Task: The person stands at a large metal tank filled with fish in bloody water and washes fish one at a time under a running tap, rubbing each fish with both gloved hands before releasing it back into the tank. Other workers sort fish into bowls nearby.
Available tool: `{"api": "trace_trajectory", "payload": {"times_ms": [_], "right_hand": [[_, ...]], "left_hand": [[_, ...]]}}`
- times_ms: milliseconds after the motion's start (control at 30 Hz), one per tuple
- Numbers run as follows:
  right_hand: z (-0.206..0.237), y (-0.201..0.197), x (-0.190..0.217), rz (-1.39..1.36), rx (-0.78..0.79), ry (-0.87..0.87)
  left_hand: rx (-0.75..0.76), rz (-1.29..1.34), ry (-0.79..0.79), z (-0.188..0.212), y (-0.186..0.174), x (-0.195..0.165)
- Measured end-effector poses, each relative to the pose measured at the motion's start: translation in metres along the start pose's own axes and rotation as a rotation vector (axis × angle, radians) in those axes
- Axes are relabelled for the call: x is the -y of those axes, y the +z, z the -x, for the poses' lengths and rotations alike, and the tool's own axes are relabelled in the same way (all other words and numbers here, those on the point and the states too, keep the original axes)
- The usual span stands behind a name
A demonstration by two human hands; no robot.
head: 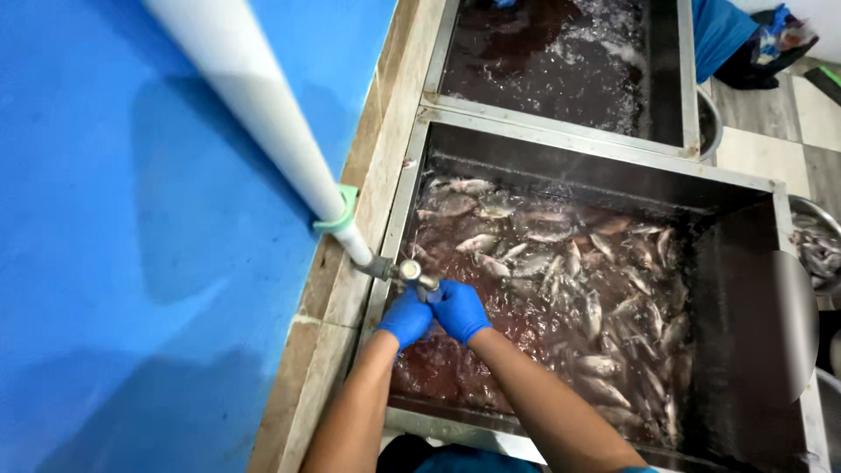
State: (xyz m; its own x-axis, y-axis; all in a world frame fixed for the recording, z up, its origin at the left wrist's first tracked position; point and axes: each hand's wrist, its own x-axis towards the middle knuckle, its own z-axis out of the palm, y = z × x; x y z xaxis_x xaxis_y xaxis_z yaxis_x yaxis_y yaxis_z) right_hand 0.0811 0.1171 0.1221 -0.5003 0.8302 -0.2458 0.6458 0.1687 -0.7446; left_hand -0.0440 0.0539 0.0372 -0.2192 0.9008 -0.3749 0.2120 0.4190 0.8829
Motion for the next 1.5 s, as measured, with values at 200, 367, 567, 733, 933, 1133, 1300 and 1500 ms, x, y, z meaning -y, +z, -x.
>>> {"api": "trace_trajectory", "payload": {"times_ms": [200,367,567,733,933,1133,1300,1500], "right_hand": [[0.004,-0.016,0.022,0.211,-0.012,-0.112],[-0.011,-0.023,0.015,0.365,0.026,-0.091],[-0.02,-0.023,-0.004,0.413,-0.054,-0.037],[-0.021,-0.038,0.0,0.409,0.177,0.072],[0.013,-0.031,0.021,0.174,-0.068,-0.03],[0.036,-0.008,0.014,0.293,-0.247,-0.47],[0.01,0.003,-0.006,-0.086,0.009,-0.086],[-0.01,0.013,-0.024,-0.111,0.28,0.013]], "left_hand": [[-0.265,-0.225,0.15,-0.01,0.019,-0.006],[-0.25,-0.332,0.181,-0.001,0.028,-0.015],[-0.33,-0.261,0.361,0.025,0.021,-0.056],[-0.228,-0.083,0.07,0.034,0.023,-0.047],[-0.213,0.434,-0.117,0.007,0.044,-0.006],[-0.319,0.569,-0.108,0.004,0.042,-0.012],[-0.487,0.2,-0.081,0.018,0.037,-0.018],[-0.533,0.114,-0.207,0.01,0.037,-0.004]]}}
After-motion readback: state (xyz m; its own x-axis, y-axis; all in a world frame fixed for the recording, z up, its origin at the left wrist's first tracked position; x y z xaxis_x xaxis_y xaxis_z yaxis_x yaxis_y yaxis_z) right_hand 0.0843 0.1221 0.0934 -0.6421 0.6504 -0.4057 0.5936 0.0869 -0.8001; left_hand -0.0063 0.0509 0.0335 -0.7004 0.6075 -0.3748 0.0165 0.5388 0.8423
